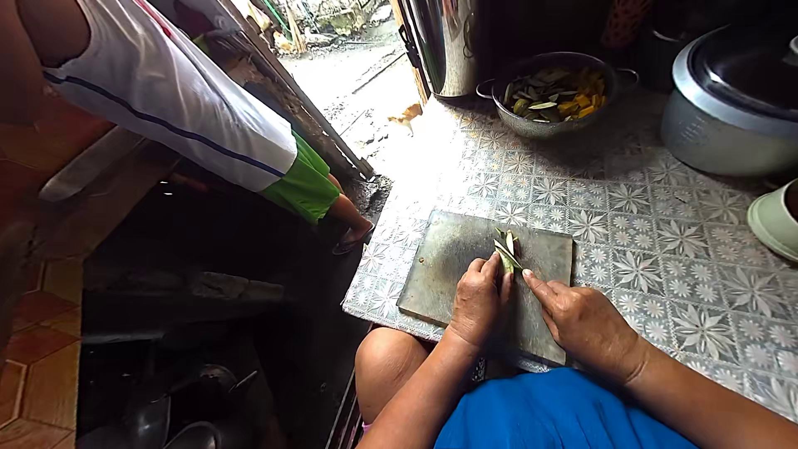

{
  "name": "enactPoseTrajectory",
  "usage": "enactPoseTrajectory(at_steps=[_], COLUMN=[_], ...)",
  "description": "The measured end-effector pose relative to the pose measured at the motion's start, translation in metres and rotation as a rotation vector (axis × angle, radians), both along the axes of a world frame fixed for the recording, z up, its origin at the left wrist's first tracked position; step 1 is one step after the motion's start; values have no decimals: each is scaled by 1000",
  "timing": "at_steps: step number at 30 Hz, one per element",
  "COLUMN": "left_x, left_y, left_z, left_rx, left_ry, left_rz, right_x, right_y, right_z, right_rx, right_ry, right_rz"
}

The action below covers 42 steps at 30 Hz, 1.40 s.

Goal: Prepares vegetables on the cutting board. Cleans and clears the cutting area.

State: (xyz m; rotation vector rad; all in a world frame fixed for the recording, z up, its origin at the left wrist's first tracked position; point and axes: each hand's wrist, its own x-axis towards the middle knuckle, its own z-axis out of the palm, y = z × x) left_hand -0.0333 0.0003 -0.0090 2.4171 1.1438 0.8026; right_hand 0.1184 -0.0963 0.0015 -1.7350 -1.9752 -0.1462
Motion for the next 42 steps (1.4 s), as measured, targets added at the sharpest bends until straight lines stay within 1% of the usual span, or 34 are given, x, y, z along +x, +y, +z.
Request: enactPoseTrajectory(at_steps=[4,13,21,27,29,33,37,42], left_x=[-1,0,-3,-15,-14,-7,-5,-5], left_y=[-1,0,-6,-16,-15,-10,-7,-9], left_z=[-2,-2,2,2,2,0,-3,-4], left_rx=[19,29,32,57,49,50,64,68], left_ry=[-7,5,40,39,46,16,12,13], left_rz=[9,6,-8,0,7,13,11,27], right_x=[-4,4,-6,-4,-3,-1,-1,-15], right_y=[-2,3,34,11,3,-1,-1,-2], right_z=[-1,2,0,6,5,4,3,7], right_rx=[3,-32,-132,-196,-152,-10,-20,-55], right_ry=[-55,-62,-21,35,48,1,-24,-109], right_rz=[-12,12,-12,-26,-31,-4,7,-58])
